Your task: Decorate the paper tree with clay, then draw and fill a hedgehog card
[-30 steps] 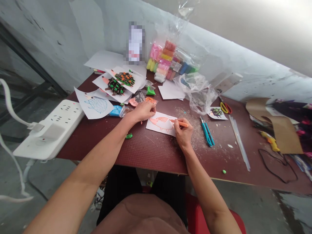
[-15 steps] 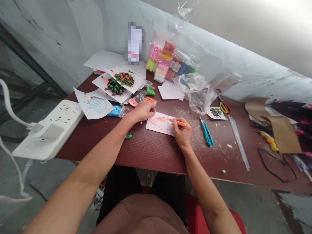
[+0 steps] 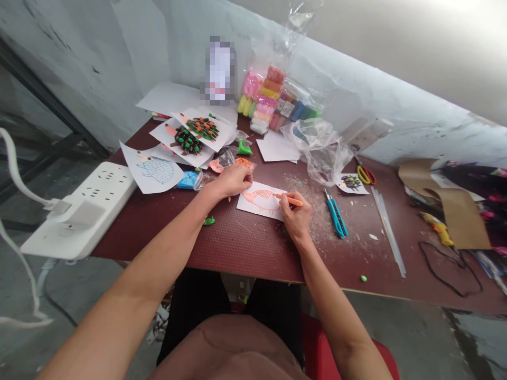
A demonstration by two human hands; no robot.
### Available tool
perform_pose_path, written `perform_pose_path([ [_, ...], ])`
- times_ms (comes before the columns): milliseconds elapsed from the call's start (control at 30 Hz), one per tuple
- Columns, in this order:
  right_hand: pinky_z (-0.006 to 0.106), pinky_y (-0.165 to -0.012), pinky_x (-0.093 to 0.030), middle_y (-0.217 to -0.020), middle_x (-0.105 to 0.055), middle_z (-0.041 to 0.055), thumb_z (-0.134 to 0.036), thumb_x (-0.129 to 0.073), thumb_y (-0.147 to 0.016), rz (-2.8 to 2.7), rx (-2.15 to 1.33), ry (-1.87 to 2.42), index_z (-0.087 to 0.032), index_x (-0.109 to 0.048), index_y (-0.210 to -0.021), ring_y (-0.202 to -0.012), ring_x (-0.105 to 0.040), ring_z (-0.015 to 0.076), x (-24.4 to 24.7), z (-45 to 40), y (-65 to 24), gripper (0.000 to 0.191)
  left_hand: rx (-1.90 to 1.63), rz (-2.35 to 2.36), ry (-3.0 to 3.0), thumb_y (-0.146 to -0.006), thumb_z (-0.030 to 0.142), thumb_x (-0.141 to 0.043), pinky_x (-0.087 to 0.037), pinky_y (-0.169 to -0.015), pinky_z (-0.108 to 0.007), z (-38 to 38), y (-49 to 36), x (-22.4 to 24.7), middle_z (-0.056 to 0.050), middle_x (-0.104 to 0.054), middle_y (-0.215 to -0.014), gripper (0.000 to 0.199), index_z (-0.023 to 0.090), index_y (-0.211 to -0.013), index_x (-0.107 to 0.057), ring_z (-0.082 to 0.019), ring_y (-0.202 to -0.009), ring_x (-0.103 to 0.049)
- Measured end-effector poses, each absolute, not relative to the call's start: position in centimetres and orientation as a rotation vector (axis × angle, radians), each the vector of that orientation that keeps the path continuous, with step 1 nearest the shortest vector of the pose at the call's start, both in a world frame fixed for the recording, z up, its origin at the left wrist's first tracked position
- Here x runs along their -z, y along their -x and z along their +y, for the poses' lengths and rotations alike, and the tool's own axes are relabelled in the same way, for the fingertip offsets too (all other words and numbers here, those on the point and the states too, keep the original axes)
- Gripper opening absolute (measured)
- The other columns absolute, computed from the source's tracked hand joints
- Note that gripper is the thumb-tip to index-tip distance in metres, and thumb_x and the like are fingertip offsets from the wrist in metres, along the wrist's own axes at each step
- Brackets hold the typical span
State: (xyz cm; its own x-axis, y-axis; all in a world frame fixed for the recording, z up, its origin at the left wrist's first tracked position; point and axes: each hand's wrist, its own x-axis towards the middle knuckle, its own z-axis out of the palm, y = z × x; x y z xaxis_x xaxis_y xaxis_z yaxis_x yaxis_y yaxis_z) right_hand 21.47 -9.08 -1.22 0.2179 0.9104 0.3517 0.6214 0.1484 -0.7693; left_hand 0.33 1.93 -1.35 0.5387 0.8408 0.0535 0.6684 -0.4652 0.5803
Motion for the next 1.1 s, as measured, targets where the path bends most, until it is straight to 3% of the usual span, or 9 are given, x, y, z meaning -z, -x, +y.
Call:
perform_pose_path([
  [367,0.027,-0.058,-0.038,-0.065,-0.062,-0.0001,-0.040,-0.058,-0.088,-1.505,-0.413,1.541,-0.019,-0.065,-0.072,-0.056,-0.049,0.0125,1.08,-9.18,-21.33,0.027,-0.420,1.240,-2.253,-0.080,0.012,-0.057,-0.048,-0.085,-0.036,1.76,-0.45,0.96,-0.009,-0.075,-0.089,0.022,0.014,-0.088,-0.077,-0.024,-0.089,-0.066],
  [1100,0.027,-0.058,-0.040,-0.066,-0.065,0.0007,-0.039,-0.058,-0.087,-1.526,-0.432,1.543,-0.019,-0.067,-0.071,-0.056,-0.050,0.0129,0.98,-9.34,-21.17,0.027,-0.457,1.215,-2.272,-0.079,0.012,-0.059,-0.048,-0.080,-0.034,1.88,-0.42,1.20,-0.007,-0.075,-0.085,0.018,0.015,-0.083,-0.076,-0.021,-0.084,-0.065],
])
